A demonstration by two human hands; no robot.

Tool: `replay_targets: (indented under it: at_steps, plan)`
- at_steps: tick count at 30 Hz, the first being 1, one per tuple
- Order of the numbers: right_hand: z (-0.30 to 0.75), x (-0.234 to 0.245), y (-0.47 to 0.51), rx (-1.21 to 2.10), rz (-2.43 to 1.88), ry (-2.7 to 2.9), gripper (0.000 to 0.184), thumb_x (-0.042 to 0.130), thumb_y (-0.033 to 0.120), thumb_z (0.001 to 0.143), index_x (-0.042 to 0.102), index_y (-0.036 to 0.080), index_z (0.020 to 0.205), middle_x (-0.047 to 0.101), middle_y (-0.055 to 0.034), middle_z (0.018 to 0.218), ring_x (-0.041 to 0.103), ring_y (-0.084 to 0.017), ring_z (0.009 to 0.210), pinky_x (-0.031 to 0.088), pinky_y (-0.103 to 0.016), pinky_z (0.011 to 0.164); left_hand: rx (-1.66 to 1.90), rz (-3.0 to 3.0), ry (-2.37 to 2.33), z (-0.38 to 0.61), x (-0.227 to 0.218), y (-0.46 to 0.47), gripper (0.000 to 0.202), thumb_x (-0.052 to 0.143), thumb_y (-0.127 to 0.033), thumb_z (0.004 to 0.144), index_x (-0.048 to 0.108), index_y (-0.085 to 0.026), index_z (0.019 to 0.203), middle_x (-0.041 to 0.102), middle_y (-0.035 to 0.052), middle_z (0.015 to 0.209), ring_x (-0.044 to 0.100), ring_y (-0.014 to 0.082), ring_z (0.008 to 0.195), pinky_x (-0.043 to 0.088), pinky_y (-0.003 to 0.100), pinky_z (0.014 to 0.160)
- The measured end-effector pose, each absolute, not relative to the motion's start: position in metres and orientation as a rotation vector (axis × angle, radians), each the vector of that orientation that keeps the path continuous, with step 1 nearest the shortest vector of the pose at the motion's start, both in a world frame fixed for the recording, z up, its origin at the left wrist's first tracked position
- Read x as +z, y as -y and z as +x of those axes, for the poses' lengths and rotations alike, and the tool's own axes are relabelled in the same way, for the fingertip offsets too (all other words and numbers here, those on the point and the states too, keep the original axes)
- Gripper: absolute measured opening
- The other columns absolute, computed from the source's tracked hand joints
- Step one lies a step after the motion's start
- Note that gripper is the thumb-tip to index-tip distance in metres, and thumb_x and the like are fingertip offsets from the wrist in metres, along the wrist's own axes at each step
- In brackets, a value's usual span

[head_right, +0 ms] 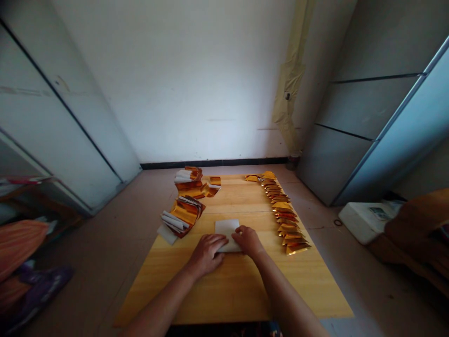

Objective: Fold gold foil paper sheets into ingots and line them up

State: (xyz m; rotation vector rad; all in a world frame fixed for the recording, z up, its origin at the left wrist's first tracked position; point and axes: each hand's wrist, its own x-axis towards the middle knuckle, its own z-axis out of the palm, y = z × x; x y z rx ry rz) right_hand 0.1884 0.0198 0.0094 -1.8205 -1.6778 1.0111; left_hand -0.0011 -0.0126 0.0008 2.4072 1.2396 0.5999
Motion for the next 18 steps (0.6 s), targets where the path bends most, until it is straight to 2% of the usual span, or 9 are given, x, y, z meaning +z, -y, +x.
replay_targets:
  at_steps: [2,3,5,7,9,11,13,15,18]
  plan:
    - [0.201,0.01,-0.014,1.05,-1.764,1.657,0.028,0.062,0.038,0.075,0.069,0.018,0.093,0.066,-0.0033,0.069,0.059,-0.015,0.055,0.044,-0.025,0.057,0.627,2.37,-1.224,0.0,0.005,0.01,0.042,0.057,-0.021,0.074,0.063,-0.024,0.116,0.066,0.0075,0.115,0.057,0.024,0.107,0.038,0.039,0.096]
    - [0.207,0.011,-0.01,1.001,-1.718,1.69,0.033,0.065,0.041,0.072,0.069,0.018,0.095,0.066,-0.0042,0.072,0.061,-0.017,0.061,0.046,-0.027,0.061,0.635,2.346,-1.221,0.0,0.007,0.008,0.041,0.057,-0.022,0.074,0.064,-0.024,0.114,0.067,0.0071,0.113,0.058,0.0237,0.105,0.039,0.038,0.096]
    - [0.22,0.015,-0.003,0.978,-1.509,1.762,0.044,0.071,0.042,0.065,0.068,0.018,0.101,0.067,-0.0078,0.092,0.063,-0.02,0.081,0.048,-0.029,0.071,0.639,2.296,-1.239,-0.001,0.012,0.004,0.037,0.055,-0.025,0.076,0.066,-0.024,0.111,0.069,0.0066,0.108,0.06,0.0232,0.102,0.04,0.036,0.094]
    - [0.228,0.019,0.002,1.039,-1.282,1.81,0.056,0.074,0.041,0.06,0.064,0.023,0.113,0.059,-0.0097,0.121,0.057,-0.024,0.106,0.047,-0.032,0.083,0.619,2.257,-1.267,-0.001,0.017,-0.002,0.033,0.053,-0.029,0.078,0.068,-0.024,0.108,0.071,0.0062,0.103,0.062,0.0225,0.098,0.041,0.034,0.091]
    - [0.228,0.022,0.002,1.047,-1.179,1.815,0.061,0.073,0.036,0.06,0.06,0.025,0.119,0.052,-0.0082,0.132,0.05,-0.024,0.118,0.044,-0.035,0.092,0.579,2.22,-1.282,-0.001,0.021,-0.009,0.03,0.047,-0.032,0.083,0.07,-0.024,0.1,0.072,0.0049,0.096,0.063,0.0207,0.093,0.042,0.03,0.087]
    - [0.221,0.021,-0.004,1.025,-1.178,1.777,0.052,0.068,0.032,0.066,0.06,0.024,0.117,0.059,-0.0068,0.123,0.054,-0.022,0.112,0.043,-0.034,0.092,0.569,2.166,-1.324,0.001,0.023,-0.016,0.032,0.041,-0.03,0.087,0.072,-0.023,0.092,0.073,0.004,0.091,0.064,0.0189,0.089,0.043,0.027,0.083]
    - [0.21,0.016,-0.014,1.022,-1.225,1.702,0.035,0.059,0.033,0.074,0.063,0.022,0.107,0.068,-0.0041,0.098,0.061,-0.018,0.091,0.046,-0.03,0.081,0.597,2.11,-1.388,0.004,0.022,-0.024,0.033,0.04,-0.03,0.088,0.071,-0.023,0.09,0.073,0.004,0.09,0.065,0.0186,0.086,0.044,0.026,0.078]
    - [0.198,0.01,-0.026,0.917,-1.353,1.643,0.019,0.054,0.032,0.076,0.066,0.02,0.085,0.067,-0.0008,0.076,0.06,-0.015,0.072,0.045,-0.025,0.069,0.652,2.06,-1.451,0.008,0.017,-0.031,0.027,0.045,-0.027,0.085,0.071,-0.023,0.094,0.073,0.004,0.092,0.066,0.019,0.087,0.044,0.026,0.077]
    - [0.182,0.002,-0.039,0.8,-1.51,1.687,0.018,0.046,0.027,0.081,0.062,0.02,0.075,0.061,0.0022,0.06,0.053,-0.012,0.056,0.038,-0.02,0.057,0.756,1.945,-1.566,0.013,0.006,-0.039,0.028,0.053,-0.019,0.078,0.067,-0.024,0.102,0.072,0.0038,0.099,0.065,0.0181,0.092,0.045,0.025,0.08]
